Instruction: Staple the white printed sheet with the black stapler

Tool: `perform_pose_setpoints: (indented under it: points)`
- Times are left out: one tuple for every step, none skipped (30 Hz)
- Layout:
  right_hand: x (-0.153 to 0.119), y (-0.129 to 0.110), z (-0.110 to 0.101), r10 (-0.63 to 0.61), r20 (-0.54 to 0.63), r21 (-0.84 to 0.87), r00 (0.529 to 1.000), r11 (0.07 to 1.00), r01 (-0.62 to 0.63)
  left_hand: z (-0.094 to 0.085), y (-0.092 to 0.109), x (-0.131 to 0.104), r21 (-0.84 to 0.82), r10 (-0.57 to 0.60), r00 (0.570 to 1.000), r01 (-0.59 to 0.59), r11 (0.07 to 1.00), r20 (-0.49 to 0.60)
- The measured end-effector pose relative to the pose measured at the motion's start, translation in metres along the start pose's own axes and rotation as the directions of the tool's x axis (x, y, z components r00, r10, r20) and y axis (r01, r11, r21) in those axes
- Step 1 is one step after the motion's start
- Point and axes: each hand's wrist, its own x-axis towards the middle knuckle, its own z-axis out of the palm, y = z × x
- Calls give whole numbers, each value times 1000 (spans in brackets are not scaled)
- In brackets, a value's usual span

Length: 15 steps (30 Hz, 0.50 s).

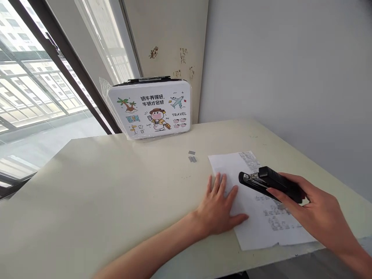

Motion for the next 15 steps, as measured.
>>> perform_pose_setpoints:
  points:
    - [3,-1,2,-12,5,5,1000,1000,12,6,1,14,-21,-2,1000,2,1000,-13]
    - [6,-4,4,-19,3,12,1000,1000,19,10,1,27,-47,-10,999,8,999,-32]
    - [8,-7,7,-23,-2,19,1000,1000,23,12,0,36,-75,-18,998,14,997,-63]
    - [11,-11,11,-24,-7,28,1000,999,25,13,-1,43,-101,-13,995,3,995,-97]
    - [14,-15,15,-31,-9,39,999,999,31,12,-4,45,-123,9,992,-25,992,-126]
    - [18,-20,19,-44,-8,50,999,998,44,10,-9,43,-139,47,988,-68,988,-147]
    - [21,-25,24,-60,-4,61,998,996,60,5,-15,37,-149,98,983,-121,981,-155]
    - [25,-30,30,-78,2,72,997,994,78,-2,-23,28,-157,156,976,-179,971,-151]
    - [29,-34,36,-98,9,84,995,992,97,-10,-31,16,-167,195,971,-217,962,-139]
    - [34,-38,42,-120,21,97,993,988,118,-19,-41,2,-183,225,966,-246,952,-130]
    - [38,-41,50,-146,40,114,989,984,140,-28,-51,-13,-210,222,965,-248,946,-137]
    - [42,-45,58,-174,68,135,982,977,164,-38,-61,-29,-243,204,968,-235,941,-148]
    - [47,-48,67,-204,102,160,974,969,186,-48,-70,-43,-282,178,971,-218,935,-160]
    - [51,-52,77,-231,143,186,962,961,203,-57,-79,-56,-321,122,975,-177,931,-184]
    - [55,-55,87,-257,182,212,949,953,217,-66,-87,-68,-354,34,978,-107,929,-206]
